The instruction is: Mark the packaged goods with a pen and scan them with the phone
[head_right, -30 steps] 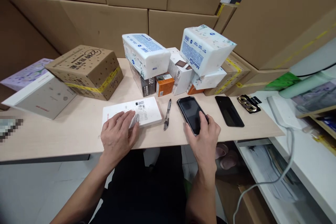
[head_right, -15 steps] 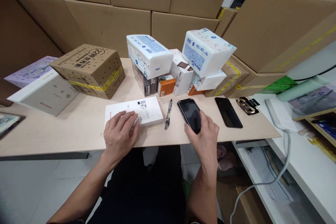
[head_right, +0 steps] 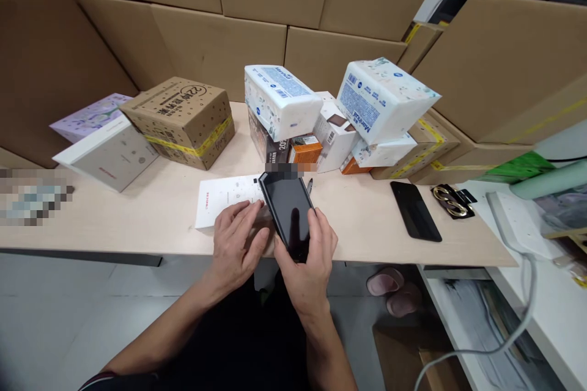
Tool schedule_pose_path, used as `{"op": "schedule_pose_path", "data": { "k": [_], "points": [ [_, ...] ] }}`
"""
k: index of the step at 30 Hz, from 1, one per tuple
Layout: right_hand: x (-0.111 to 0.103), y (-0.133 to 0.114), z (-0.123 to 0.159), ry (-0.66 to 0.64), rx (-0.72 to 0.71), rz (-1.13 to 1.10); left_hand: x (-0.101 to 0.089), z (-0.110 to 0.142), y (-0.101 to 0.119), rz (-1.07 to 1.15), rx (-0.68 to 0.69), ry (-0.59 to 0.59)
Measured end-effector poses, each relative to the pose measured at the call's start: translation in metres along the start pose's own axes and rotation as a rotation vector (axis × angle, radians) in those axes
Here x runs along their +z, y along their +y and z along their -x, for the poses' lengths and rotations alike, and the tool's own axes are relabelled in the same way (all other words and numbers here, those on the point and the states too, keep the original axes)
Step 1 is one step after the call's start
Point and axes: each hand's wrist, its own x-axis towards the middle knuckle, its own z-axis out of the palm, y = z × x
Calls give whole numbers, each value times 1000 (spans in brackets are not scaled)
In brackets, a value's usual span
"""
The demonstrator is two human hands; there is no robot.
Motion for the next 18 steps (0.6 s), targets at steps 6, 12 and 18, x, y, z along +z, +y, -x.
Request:
{"op": "schedule_pose_path", "data": {
  "k": [6, 12, 18],
  "points": [
    [7, -1, 3, -20, 4, 1, 1, 1, 0, -22, -8, -11],
    [10, -2, 2, -12, -6, 8, 4, 2, -1, -32, 7, -2],
    [10, 1, 0, -15, -25, 1, 5, 1, -2, -19, 2, 18]
  ]
}}
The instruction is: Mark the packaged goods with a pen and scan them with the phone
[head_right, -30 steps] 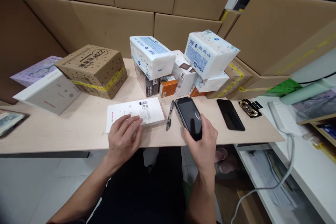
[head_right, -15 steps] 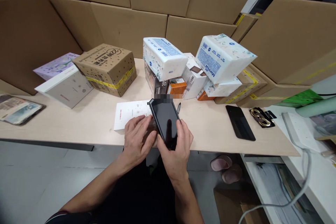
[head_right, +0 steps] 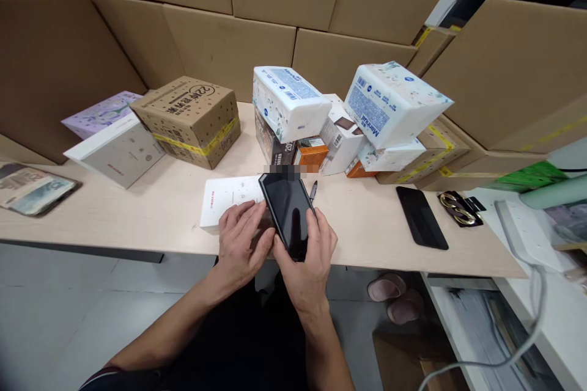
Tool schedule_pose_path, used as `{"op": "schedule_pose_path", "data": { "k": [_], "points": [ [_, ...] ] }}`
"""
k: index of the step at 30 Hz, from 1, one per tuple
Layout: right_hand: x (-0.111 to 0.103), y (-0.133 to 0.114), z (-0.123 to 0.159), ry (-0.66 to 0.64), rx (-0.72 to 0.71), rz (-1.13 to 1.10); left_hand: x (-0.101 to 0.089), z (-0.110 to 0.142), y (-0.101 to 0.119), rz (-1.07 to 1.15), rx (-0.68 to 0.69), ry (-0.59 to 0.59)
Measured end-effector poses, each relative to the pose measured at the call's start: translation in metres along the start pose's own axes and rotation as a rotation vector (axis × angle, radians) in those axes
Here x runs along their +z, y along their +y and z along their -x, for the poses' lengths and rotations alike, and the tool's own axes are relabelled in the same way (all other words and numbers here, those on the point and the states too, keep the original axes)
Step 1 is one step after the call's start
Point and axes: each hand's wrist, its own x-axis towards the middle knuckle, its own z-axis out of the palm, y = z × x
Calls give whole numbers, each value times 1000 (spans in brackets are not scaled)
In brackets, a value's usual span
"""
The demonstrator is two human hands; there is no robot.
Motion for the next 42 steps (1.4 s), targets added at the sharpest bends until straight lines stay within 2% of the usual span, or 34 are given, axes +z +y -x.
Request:
{"op": "schedule_pose_path", "data": {
  "k": [8, 22, 25, 27, 31, 35, 39, 42],
  "points": [
    [-3, 2, -5, 7, -74, -8, 2, 1, 0, 21, -16, 14],
    [-6, 3, -8, 59, -98, 63, 2, 1, 3, -44, 3, 37],
    [-9, 7, -8, 63, -93, 85, -3, 1, 4, -69, 20, 26],
    [-14, 15, -9, 72, -75, 119, -13, -2, -1, -106, 36, -4],
    [-31, 47, -13, 94, -3, 253, -47, -17, -29, -235, 30, -149],
    [-49, 85, -17, 52, 60, 337, -75, -38, -62, -288, -10, -437],
    [-56, 108, -19, -13, 119, 381, -82, -53, -80, -261, -74, -693],
    [-56, 117, -19, -52, 164, 389, -81, -57, -86, -213, -63, -777]
  ]
}}
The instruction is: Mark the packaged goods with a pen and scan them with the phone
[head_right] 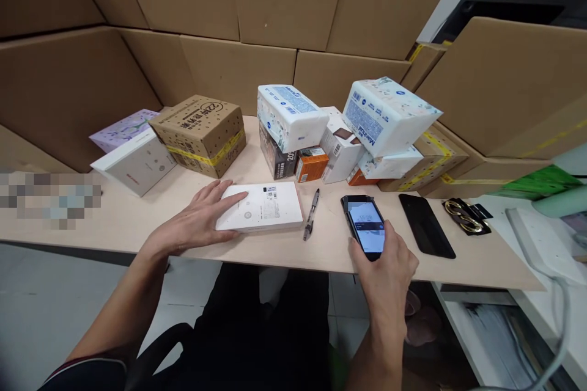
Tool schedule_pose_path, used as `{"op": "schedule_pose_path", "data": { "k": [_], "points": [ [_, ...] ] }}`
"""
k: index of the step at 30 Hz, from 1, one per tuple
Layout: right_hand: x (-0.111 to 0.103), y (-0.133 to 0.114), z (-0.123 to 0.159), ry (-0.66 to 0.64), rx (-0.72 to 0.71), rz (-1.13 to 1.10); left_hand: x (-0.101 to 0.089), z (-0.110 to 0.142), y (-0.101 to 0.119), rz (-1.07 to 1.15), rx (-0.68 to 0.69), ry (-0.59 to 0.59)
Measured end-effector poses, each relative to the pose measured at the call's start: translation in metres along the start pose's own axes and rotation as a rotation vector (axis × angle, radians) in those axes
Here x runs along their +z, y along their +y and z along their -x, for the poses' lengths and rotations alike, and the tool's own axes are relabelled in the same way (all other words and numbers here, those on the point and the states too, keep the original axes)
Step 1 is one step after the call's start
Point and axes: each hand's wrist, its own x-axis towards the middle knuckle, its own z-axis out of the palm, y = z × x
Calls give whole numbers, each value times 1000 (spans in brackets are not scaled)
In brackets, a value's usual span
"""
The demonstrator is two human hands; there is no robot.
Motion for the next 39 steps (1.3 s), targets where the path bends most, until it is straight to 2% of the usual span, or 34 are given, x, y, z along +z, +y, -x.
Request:
{"op": "schedule_pose_path", "data": {
  "k": [2, 5, 8, 11, 13, 15, 17, 20, 24, 27, 31, 33, 36, 37, 39],
  "points": [
    [2, 4, 0, -31, 31, 4, -1, 4, -2, 8, 26, 18],
    [5, 8, 0, -67, 57, 39, -6, 27, -2, -30, 2, 131],
    [5, 6, -2, 24, -6, 74, -14, 68, -3, -92, -107, 316],
    [2, -8, -8, 155, -121, 6, -20, 110, -4, -170, -264, 571],
    [2, -21, -13, 186, -168, -58, -21, 128, -7, -208, -333, 701],
    [3, -36, -16, 199, -194, -106, -19, 135, -12, -254, -380, 790],
    [7, -49, -16, 208, -223, -142, -15, 134, -20, -331, -394, 843],
    [12, -60, -13, 204, -254, -179, -7, 126, -34, -420, -398, 831],
    [12, -61, -8, 180, -255, -195, 4, 116, -48, -466, -360, 780],
    [12, -61, -8, 162, -269, -185, 9, 112, -56, -437, -326, 784],
    [20, -68, -16, 39, -301, -185, 9, 106, -58, -394, -300, 800],
    [25, -76, -20, -70, -323, -167, 6, 100, -49, -431, -294, 828],
    [31, -92, -23, -229, -338, -79, 1, 80, -19, -432, -227, 905],
    [33, -97, -22, -274, -332, -43, -1, 69, -5, -387, -177, 924],
    [35, -104, -21, -337, -307, 6, -4, 40, 22, -314, -35, 888]
  ]
}}
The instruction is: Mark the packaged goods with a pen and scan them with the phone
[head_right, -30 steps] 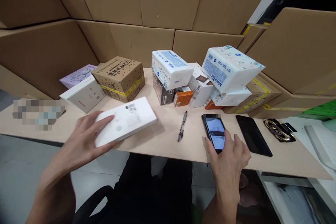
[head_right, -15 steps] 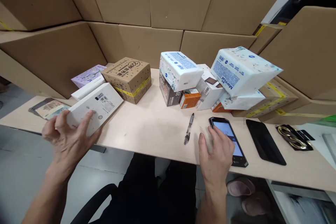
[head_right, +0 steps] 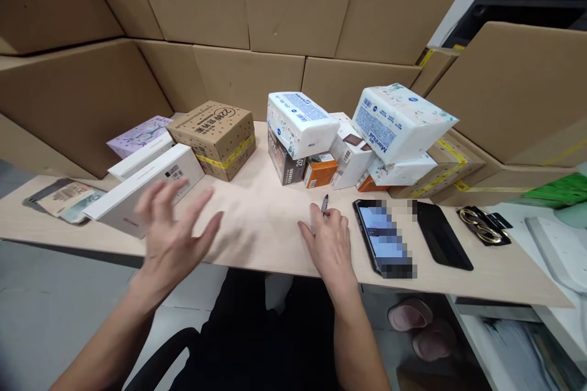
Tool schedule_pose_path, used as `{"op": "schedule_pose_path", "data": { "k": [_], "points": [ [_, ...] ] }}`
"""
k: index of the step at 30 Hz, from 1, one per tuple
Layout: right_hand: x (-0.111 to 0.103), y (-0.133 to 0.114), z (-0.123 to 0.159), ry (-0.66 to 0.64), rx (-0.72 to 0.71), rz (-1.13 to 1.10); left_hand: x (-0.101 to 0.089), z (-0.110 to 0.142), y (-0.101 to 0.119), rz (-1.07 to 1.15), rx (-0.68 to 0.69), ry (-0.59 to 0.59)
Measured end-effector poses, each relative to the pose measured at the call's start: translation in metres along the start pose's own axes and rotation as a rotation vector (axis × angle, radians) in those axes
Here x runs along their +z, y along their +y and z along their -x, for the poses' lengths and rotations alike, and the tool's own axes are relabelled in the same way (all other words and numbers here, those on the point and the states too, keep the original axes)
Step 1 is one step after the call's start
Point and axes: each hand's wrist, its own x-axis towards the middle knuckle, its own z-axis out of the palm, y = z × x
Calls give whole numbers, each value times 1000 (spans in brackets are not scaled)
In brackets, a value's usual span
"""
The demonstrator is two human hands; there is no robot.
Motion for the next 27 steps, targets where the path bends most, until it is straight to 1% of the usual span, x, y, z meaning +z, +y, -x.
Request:
{"op": "schedule_pose_path", "data": {
  "k": [2, 4, 5, 7, 9, 11, 13, 14, 16, 18, 20, 22, 23, 24, 27],
  "points": [
    [4, -2, 0, -15, 36, -2, 17, -29, 28, 87, 69, 16],
    [8, 1, 0, 9, 67, -36, 36, -60, 53, 191, 96, -5],
    [11, 4, 1, 27, 83, -60, 47, -76, 64, 235, 106, -27],
    [15, 9, 1, 60, 116, -110, 69, -106, 81, 289, 135, -33],
    [18, 13, 1, 86, 144, -160, 90, -131, 92, 299, 177, -39],
    [20, 16, 2, 117, 167, -209, 107, -149, 98, 309, 194, -77],
    [20, 17, 3, 147, 186, -275, 114, -159, 96, 357, 191, -135],
    [19, 17, 4, 158, 193, -316, 112, -160, 92, 384, 184, -149],
    [17, 18, 5, 188, 207, -407, 96, -155, 81, 414, 152, -123],
    [15, 20, 6, 241, 230, -513, 68, -139, 67, 414, 95, -71],
    [13, 20, 7, 290, 278, -660, 40, -112, 53, 436, -22, 10],
    [10, 20, 9, 321, 356, -818, 20, -79, 44, 534, -110, 85],
    [8, 18, 9, 332, 400, -889, 15, -61, 40, 614, -152, 73],
    [7, 17, 9, 340, 437, -947, 14, -43, 38, 697, -194, 17],
    [2, 9, 10, 315, 502, -1048, 22, 2, 31, 866, -302, -221]
  ]
}}
